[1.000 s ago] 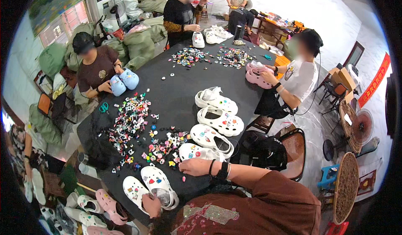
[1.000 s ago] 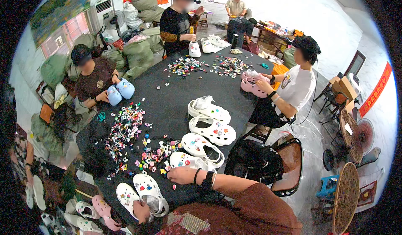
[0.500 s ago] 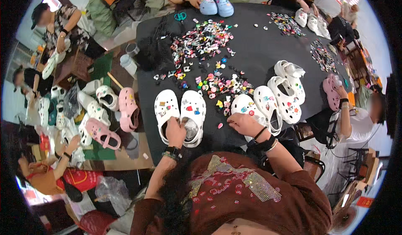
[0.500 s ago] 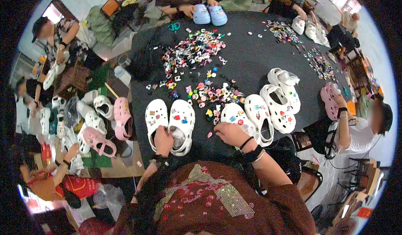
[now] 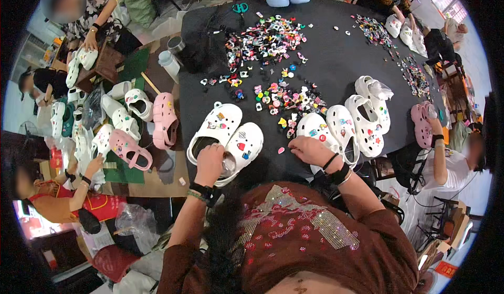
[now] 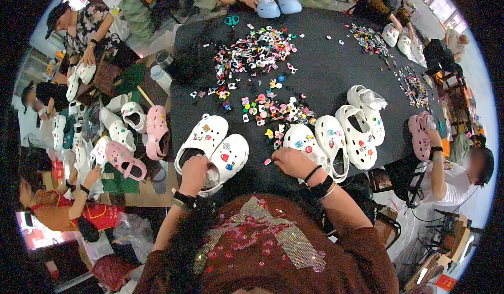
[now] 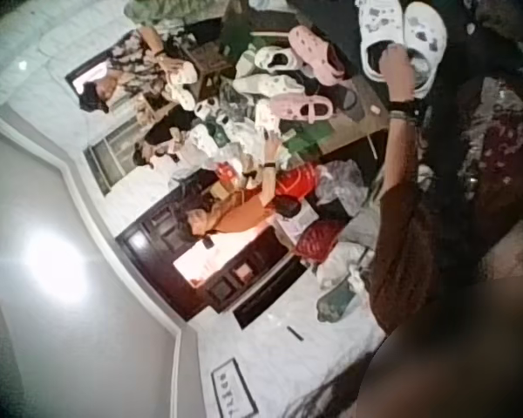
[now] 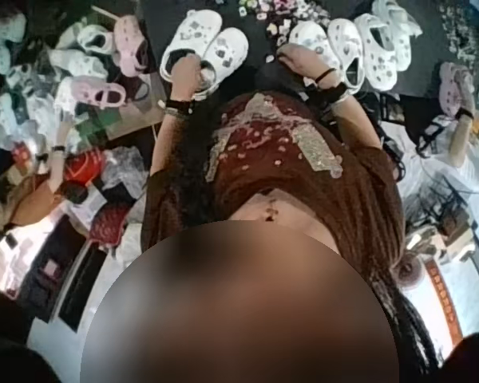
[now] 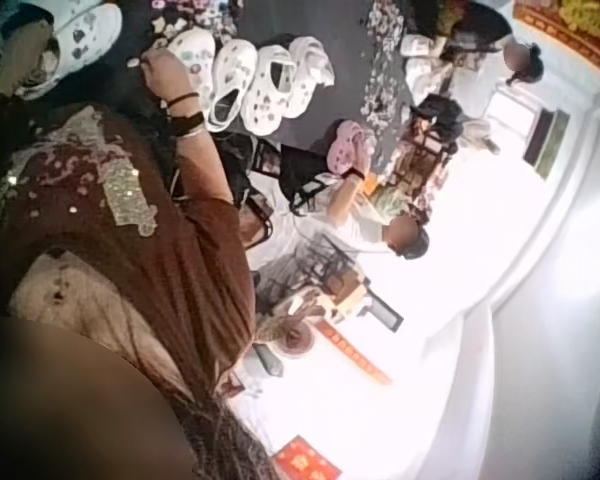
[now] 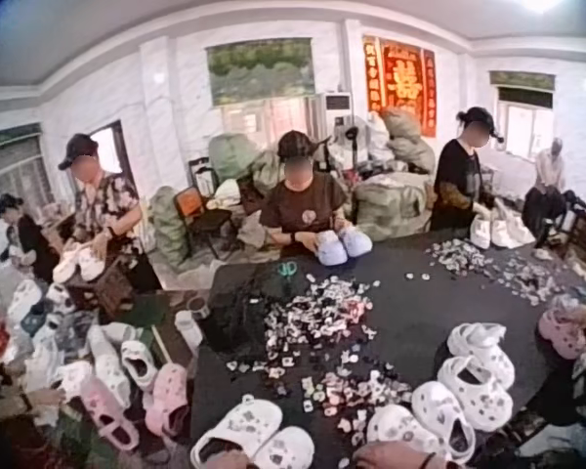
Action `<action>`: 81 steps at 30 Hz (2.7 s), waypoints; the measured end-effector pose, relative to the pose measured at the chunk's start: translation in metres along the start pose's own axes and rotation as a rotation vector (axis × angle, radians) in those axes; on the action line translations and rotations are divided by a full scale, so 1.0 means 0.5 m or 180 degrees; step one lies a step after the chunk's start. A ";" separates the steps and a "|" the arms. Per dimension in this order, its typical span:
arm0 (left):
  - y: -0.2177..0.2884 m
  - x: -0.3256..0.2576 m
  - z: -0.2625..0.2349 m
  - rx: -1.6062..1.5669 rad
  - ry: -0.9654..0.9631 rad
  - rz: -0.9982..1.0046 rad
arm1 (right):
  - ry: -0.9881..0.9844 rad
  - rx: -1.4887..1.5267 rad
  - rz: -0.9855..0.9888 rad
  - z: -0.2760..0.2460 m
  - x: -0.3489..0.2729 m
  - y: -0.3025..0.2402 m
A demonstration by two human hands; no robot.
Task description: Decorating plastic clog shoes with charms and placing them into bags.
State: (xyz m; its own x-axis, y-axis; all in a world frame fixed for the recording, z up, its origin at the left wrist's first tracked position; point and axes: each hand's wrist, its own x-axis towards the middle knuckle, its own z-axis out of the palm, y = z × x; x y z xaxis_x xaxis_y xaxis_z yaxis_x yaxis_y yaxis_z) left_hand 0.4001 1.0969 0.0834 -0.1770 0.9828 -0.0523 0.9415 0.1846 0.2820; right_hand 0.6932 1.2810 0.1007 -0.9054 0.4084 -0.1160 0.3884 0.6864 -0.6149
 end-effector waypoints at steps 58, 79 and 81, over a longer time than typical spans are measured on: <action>-0.013 -0.048 -0.135 -0.1752 0.1823 -0.1342 | -0.0541 0.0172 0.0327 0.143 0.091 0.104; -0.149 -0.076 -0.015 -0.3363 0.2337 -0.2407 | -0.0088 -0.0647 0.0713 0.045 0.199 0.090; -0.205 -0.123 0.002 -0.3768 0.2638 -0.2686 | -0.0022 -0.0482 0.0880 0.054 0.201 0.110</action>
State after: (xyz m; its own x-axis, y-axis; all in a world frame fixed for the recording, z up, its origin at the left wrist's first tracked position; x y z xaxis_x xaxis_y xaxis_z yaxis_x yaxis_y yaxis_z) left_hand 0.3150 1.0173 0.0568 -0.9439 0.2777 -0.1786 -0.1430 0.1439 0.9792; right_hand 0.6189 1.3436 0.0344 -0.7629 0.5882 -0.2683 0.6406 0.6319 -0.4362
